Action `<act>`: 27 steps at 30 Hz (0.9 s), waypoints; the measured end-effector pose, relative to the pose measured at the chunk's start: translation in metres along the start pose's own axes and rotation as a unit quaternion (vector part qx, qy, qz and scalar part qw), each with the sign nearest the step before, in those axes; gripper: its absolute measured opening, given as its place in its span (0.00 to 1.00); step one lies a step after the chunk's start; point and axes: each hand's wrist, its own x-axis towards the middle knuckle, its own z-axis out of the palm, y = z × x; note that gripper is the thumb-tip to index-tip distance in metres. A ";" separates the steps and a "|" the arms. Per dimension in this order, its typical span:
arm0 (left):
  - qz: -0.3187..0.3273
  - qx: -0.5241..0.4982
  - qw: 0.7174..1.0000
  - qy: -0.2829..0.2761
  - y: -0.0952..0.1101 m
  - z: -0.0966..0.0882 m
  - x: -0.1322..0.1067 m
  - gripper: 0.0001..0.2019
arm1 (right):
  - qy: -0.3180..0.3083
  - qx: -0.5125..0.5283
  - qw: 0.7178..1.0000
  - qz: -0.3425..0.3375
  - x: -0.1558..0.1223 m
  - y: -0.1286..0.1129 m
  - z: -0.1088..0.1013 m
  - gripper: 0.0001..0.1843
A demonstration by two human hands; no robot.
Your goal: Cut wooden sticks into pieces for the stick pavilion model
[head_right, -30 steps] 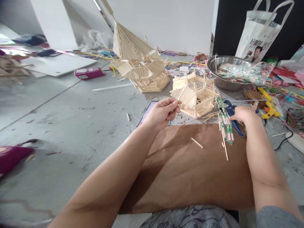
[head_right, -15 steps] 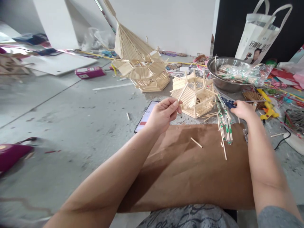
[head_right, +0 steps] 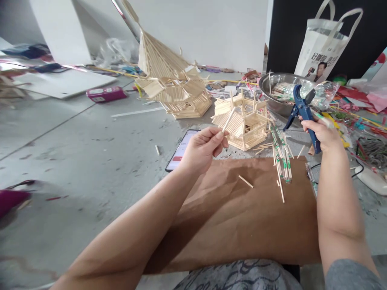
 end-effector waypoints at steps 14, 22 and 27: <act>0.018 -0.003 1.000 -0.007 -0.002 0.001 -0.001 0.11 | -0.053 0.376 0.925 0.009 -0.006 -0.019 0.010 0.10; 0.087 0.020 0.991 0.103 0.003 0.008 -0.007 0.09 | -0.081 0.352 0.931 -0.060 -0.038 -0.053 0.018 0.06; 0.045 -0.049 0.988 0.138 -0.006 0.017 -0.012 0.11 | -0.169 0.281 0.941 -0.079 -0.063 -0.065 0.046 0.07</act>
